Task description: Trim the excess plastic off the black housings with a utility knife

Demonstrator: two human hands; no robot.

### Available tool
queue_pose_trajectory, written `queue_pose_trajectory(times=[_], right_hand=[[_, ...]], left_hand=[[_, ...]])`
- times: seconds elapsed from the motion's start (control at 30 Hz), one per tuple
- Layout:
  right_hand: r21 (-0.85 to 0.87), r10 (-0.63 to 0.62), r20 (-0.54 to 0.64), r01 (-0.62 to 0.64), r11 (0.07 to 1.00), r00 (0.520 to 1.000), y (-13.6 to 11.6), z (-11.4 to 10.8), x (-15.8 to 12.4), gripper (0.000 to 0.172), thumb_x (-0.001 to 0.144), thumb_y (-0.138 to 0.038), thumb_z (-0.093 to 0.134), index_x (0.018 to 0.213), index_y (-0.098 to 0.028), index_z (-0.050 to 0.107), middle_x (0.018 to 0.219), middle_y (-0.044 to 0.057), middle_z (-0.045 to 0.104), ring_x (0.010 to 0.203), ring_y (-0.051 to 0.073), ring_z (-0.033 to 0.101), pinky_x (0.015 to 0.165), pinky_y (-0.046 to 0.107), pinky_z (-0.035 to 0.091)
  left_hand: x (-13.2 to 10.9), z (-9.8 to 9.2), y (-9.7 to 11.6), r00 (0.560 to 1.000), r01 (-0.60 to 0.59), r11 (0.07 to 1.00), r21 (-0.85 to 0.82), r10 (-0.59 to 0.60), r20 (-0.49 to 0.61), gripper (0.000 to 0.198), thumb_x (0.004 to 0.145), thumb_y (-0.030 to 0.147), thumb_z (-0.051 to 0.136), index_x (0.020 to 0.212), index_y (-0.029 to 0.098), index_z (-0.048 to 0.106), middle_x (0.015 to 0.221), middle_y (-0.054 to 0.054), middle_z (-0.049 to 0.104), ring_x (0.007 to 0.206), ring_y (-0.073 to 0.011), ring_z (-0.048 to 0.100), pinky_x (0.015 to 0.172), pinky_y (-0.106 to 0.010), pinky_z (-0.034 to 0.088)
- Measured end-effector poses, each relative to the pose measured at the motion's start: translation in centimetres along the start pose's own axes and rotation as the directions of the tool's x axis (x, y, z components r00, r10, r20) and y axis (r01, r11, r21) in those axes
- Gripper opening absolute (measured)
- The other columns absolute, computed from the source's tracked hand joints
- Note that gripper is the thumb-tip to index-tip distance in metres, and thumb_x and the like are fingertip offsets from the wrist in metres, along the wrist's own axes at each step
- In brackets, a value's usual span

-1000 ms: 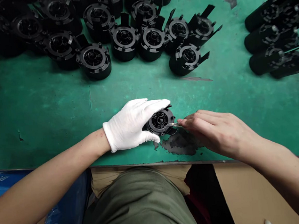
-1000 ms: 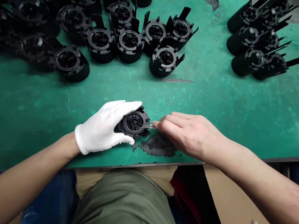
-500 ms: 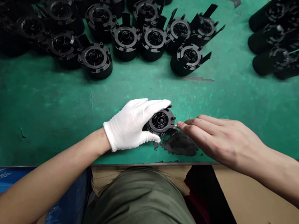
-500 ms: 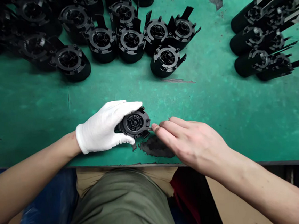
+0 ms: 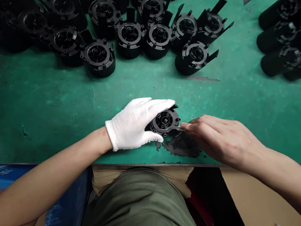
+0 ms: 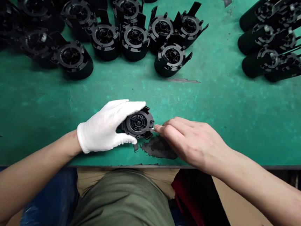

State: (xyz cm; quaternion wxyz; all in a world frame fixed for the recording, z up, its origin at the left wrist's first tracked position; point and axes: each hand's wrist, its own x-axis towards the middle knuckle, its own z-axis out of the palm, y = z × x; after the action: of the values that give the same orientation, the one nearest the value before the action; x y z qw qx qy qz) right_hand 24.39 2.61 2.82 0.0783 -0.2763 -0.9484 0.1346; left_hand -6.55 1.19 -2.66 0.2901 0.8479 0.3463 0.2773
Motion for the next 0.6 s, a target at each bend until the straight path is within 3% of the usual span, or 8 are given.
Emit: queue_pose_trajectory(times=[0.1, 0.33, 0.6], right_hand=[[-0.147, -0.128, 0.031, 0.131, 0.98, 0.991, -0.1, -0.4, 0.4, 0.009, 0.111, -0.017, 0.061, 0.104, -0.022, 0.062, 0.086, 0.002, 0.07, 0.072, 0.016, 0.061, 0.06, 0.032, 0.044], [-0.25, -0.235, 0.054, 0.241, 0.938, 0.97, -0.3, -1.3, 1.2, 0.009, 0.111, -0.011, 0.057, 0.108, -0.019, 0.061, 0.086, 0.003, 0.068, 0.076, 0.017, 0.061, 0.063, 0.032, 0.046], [-0.15, -0.18, 0.031, 0.183, 0.972, 0.983, 0.1, -0.8, 1.2, 0.005, 0.112, -0.017, 0.058, 0.111, -0.02, 0.062, 0.087, 0.002, 0.067, 0.072, 0.015, 0.058, 0.058, 0.031, 0.041]], left_hand=[[0.0, 0.0, 0.0, 1.0, 0.005, 1.0, -0.004, -0.005, 0.006, 0.098, 0.091, 0.047, 0.091, 0.169, 0.021, 0.039, 0.163, -0.02, 0.063, 0.146, -0.0399, 0.065, 0.125, -0.054, 0.049], [0.0, 0.1, -0.1, 1.0, -0.017, 1.0, 0.006, 0.017, -0.007, 0.095, 0.092, 0.05, 0.089, 0.168, 0.021, 0.04, 0.161, -0.02, 0.064, 0.145, -0.0394, 0.065, 0.124, -0.053, 0.05], [0.0, 0.0, -0.2, 0.999, -0.031, 1.0, 0.001, 0.031, -0.012, 0.093, 0.095, 0.051, 0.086, 0.169, 0.022, 0.039, 0.162, -0.019, 0.063, 0.146, -0.04, 0.065, 0.126, -0.055, 0.049]])
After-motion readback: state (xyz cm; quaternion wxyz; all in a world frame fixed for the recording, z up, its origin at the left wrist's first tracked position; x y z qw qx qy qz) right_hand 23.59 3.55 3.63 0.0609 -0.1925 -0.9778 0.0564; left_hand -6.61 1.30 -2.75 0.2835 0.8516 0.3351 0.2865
